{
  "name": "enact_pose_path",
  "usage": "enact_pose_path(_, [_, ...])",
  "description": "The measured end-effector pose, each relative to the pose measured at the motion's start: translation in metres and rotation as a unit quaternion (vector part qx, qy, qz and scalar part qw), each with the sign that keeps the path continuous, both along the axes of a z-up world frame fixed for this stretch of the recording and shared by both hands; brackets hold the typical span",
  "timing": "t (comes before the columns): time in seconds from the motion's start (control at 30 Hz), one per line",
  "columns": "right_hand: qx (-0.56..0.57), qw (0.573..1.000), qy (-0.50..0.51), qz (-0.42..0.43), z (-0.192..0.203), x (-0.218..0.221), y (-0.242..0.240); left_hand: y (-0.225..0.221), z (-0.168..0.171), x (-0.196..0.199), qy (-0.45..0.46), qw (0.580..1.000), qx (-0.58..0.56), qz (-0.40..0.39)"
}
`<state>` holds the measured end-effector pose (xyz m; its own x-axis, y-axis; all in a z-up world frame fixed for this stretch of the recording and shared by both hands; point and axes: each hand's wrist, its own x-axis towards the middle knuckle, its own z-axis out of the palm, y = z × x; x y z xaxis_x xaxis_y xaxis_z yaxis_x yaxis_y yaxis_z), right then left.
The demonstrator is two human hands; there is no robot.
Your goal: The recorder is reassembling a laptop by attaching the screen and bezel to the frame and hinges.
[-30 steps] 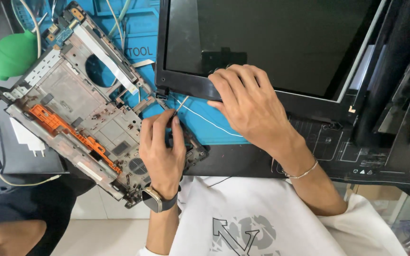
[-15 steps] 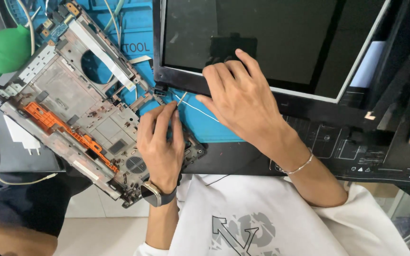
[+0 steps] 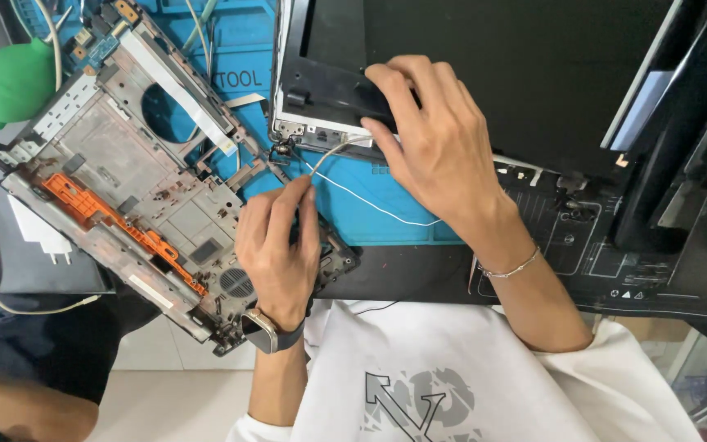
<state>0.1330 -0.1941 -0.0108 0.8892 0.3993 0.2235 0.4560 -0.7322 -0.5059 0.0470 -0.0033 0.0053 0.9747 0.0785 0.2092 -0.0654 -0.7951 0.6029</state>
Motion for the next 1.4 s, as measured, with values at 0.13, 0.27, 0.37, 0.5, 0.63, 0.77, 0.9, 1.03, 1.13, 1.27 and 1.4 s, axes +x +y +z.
enact_pose_path(0.13, [0.043,0.999,-0.015,-0.011,-0.003,-0.001,0.002,-0.002,0.001,0.005,-0.030,0.999,-0.004,0.019])
enact_pose_path(0.27, [0.040,0.999,-0.036,-0.001,-0.010,-0.005,0.003,-0.001,0.004,0.014,-0.020,0.999,0.009,0.029])
enact_pose_path(0.37, [0.095,0.995,-0.022,0.018,-0.011,-0.006,0.001,-0.001,0.002,0.019,-0.037,0.998,0.036,0.025])
enact_pose_path(0.5, [0.101,0.993,-0.024,0.064,-0.014,-0.008,0.003,-0.002,-0.001,0.023,-0.031,0.999,0.029,0.030])
enact_pose_path(0.63, [0.099,0.992,-0.023,0.072,-0.024,-0.009,0.004,-0.004,0.003,0.023,-0.034,0.999,0.029,0.019])
enact_pose_path(0.77, [0.075,0.993,-0.048,0.083,-0.023,-0.008,0.014,-0.007,0.001,0.015,-0.021,0.999,0.015,0.044])
enact_pose_path(0.9, [0.051,0.991,-0.064,0.109,-0.024,-0.005,0.025,-0.009,-0.002,0.009,-0.003,0.998,0.008,0.064])
enact_pose_path(1.03, [0.024,0.988,-0.087,0.122,-0.025,0.004,0.030,-0.008,-0.004,0.008,-0.012,0.997,0.005,0.072])
enact_pose_path(1.13, [0.034,0.990,-0.087,0.109,-0.024,0.005,0.036,-0.006,-0.006,0.011,-0.020,0.997,0.016,0.067])
enact_pose_path(1.27, [0.075,0.992,-0.067,0.076,-0.025,0.002,0.043,-0.007,-0.009,0.018,-0.025,0.998,0.024,0.057])
enact_pose_path(1.4, [0.086,0.994,-0.043,0.053,-0.030,-0.001,0.047,-0.009,-0.008,0.025,-0.003,0.997,0.008,0.071])
